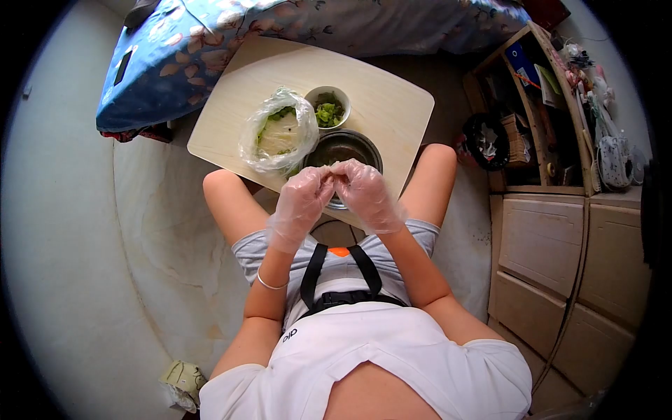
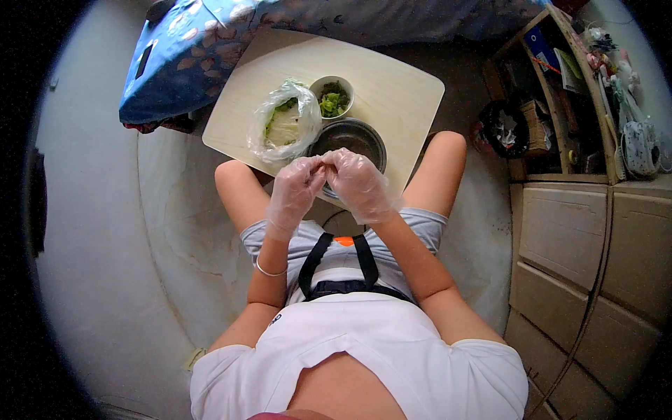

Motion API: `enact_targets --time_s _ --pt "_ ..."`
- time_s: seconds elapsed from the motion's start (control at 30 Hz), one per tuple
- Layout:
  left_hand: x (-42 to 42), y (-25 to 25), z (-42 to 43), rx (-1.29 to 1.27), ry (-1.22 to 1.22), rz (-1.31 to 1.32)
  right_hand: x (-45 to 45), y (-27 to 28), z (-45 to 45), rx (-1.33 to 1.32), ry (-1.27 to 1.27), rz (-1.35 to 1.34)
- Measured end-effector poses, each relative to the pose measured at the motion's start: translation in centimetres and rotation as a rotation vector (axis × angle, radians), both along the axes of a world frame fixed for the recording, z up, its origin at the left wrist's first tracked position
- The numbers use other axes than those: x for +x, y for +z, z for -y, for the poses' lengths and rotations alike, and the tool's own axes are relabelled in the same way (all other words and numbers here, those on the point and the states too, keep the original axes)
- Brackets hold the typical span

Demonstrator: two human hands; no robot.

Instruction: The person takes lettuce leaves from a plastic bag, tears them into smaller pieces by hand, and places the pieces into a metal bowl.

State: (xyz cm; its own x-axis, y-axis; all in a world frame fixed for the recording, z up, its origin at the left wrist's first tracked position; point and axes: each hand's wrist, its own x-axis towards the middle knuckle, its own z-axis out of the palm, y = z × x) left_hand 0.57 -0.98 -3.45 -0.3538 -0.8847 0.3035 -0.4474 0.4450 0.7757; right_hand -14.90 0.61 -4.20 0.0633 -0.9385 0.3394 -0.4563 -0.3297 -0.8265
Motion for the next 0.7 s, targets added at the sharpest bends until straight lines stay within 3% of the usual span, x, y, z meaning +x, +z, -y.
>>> enact_targets --time_s 0.07,0.2,0.33,0.4,0.47,0.53,0.6,0.7 --pt "-0.1 1.2 -0.4 0.007 0.011 0.243 -0.1 0.9 -0.2 -0.026 0.024 -0.042" --pt "-0.2 0.9 -0.4 0.017 0.018 0.207 -0.2 0.7 0.0 -0.023 0.067 -0.007" --pt "-0.2 -0.3 -0.2 0.103 0.038 -0.016 0.2 0.7 -0.2 0.050 0.011 0.042" --pt "-0.3 -0.4 -0.3 0.166 0.051 -0.079 0.3 0.3 -0.3 0.172 0.002 0.199" --pt "-0.4 0.0 -0.4 0.513 0.096 -0.230 0.3 -0.1 -0.3 0.207 -0.011 0.242" --pt "-0.3 -0.4 -0.3 0.565 0.070 -0.319 0.2 -0.8 -0.4 0.242 -0.025 0.285" --pt "-0.2 -0.7 -0.1 0.614 0.044 -0.409 0.0 -1.7 -0.2 0.420 -0.008 0.565" --pt "0.0 -1.2 0.0 0.720 0.013 -0.585 -0.4 -1.8 0.0 0.484 -0.014 0.666"
